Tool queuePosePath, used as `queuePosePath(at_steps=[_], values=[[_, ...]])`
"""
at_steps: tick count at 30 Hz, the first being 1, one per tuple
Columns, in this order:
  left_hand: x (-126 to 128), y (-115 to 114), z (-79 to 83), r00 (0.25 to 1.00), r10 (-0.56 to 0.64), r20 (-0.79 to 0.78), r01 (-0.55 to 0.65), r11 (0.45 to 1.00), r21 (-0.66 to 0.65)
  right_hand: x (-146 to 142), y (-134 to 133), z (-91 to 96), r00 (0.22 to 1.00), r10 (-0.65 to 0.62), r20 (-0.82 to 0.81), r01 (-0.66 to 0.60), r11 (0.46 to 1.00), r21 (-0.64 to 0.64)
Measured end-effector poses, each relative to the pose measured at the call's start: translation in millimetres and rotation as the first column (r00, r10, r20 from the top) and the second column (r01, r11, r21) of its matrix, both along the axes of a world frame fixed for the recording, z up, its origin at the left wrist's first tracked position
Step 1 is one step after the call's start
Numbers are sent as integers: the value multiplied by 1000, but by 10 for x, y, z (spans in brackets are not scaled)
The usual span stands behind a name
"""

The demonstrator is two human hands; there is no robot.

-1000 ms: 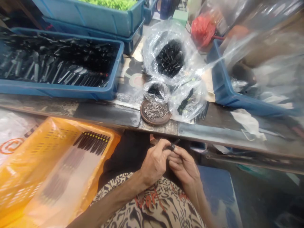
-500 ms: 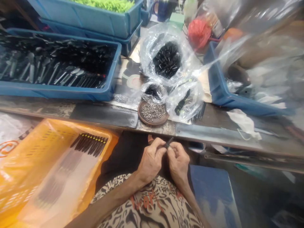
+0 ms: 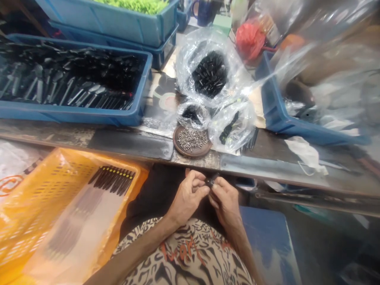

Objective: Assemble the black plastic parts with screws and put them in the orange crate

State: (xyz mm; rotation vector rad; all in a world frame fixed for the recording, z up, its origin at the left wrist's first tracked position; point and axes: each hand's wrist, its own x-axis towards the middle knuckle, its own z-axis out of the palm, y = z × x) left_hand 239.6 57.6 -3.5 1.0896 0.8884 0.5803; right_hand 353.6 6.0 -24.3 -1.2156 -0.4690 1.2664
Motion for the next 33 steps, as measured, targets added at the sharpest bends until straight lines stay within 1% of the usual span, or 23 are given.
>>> queuePosePath(at_steps=[3, 5, 7, 8, 10, 15, 18, 22, 24, 26, 28, 31, 33], values=[[-19, 20, -6, 991, -44, 129, 66, 982, -175, 51, -23, -59, 997, 58, 56, -60, 998, 28], [-23, 27, -19, 975, -48, 217, 111, 951, -288, 84, -43, -101, 989, 113, 97, -116, 993, 19], [-23, 31, -30, 962, -39, 272, 148, 908, -392, 105, -62, -137, 978, 155, 142, -155, 988, -7], [-23, 32, -33, 958, -34, 286, 160, 888, -431, 110, -69, -151, 974, 162, 160, -161, 987, -20], [-26, 36, -33, 954, -21, 299, 166, 866, -471, 107, -77, -167, 972, 160, 173, -156, 987, -38], [-49, 50, -14, 958, -19, 286, 158, 868, -470, 62, -66, -137, 980, 161, 114, -158, 987, -32], [-54, 50, 0, 963, -12, 268, 136, 882, -451, 37, -50, -85, 989, 131, 65, -131, 991, -13], [-43, 42, 10, 976, -15, 216, 110, 896, -430, 43, -24, 2, 995, 78, -67, -77, 997, 25], [-37, 40, 6, 981, -23, 193, 104, 903, -418, 65, -6, 35, 996, 54, -74, -50, 997, 56], [-35, 37, -2, 982, -34, 187, 107, 912, -396, 90, 14, 49, 998, 60, 11, -60, 996, 67], [-34, 33, -10, 981, -39, 190, 109, 919, -379, 108, 32, 47, 984, 87, 156, -94, 995, 35], [-31, 22, -17, 980, -28, 195, 103, 916, -387, 100, 51, 59, 938, 119, 325, -123, 992, -9], [-27, 13, -20, 980, -10, 200, 91, 912, -401, 71, 59, 92, 893, 73, 443, -88, 996, 15]])
